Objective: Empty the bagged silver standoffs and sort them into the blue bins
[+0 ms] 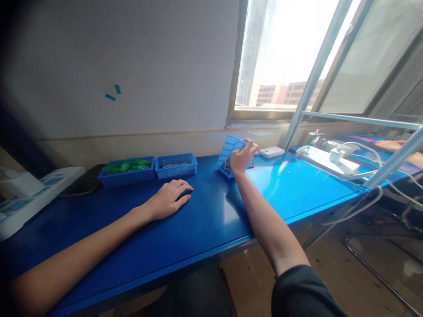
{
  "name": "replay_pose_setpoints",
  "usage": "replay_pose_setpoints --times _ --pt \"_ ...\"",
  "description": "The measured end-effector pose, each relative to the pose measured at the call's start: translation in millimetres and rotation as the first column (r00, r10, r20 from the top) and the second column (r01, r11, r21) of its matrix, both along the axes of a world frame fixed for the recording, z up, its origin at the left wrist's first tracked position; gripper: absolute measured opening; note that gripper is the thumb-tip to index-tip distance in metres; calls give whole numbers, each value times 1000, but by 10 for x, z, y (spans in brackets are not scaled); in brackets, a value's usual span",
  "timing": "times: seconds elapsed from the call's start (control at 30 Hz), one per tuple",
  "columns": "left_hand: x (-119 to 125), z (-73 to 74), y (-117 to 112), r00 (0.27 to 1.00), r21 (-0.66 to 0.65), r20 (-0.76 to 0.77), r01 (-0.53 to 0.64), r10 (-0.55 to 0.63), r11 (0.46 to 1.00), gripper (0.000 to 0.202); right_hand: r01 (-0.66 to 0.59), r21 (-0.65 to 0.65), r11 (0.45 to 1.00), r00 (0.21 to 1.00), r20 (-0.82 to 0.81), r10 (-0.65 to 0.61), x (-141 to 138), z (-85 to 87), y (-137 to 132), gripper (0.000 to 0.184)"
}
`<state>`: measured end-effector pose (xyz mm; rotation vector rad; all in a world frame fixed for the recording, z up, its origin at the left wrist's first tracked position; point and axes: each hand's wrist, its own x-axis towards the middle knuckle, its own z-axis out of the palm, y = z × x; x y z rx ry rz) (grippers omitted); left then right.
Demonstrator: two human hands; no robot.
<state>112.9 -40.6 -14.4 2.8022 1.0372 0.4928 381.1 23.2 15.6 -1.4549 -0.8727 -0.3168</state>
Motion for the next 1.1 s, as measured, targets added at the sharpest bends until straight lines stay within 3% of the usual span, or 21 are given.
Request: replay_pose_setpoints --times 0.2,0.6,1.1 --pt "-2 -15 5 1000 17 5 -1 1 1000 32 -1 7 1000 994 106 0 -64 12 -52 31" --pt "-11 -26 7 1000 28 1 0 0 1000 32 -76 -62 995 976 199 87 -96 -16 -82 35" --pt "-2 -5 -4 1000 12 -7 0 0 1000 33 -122 -55 991 956 263 133 -140 -18 -102 35"
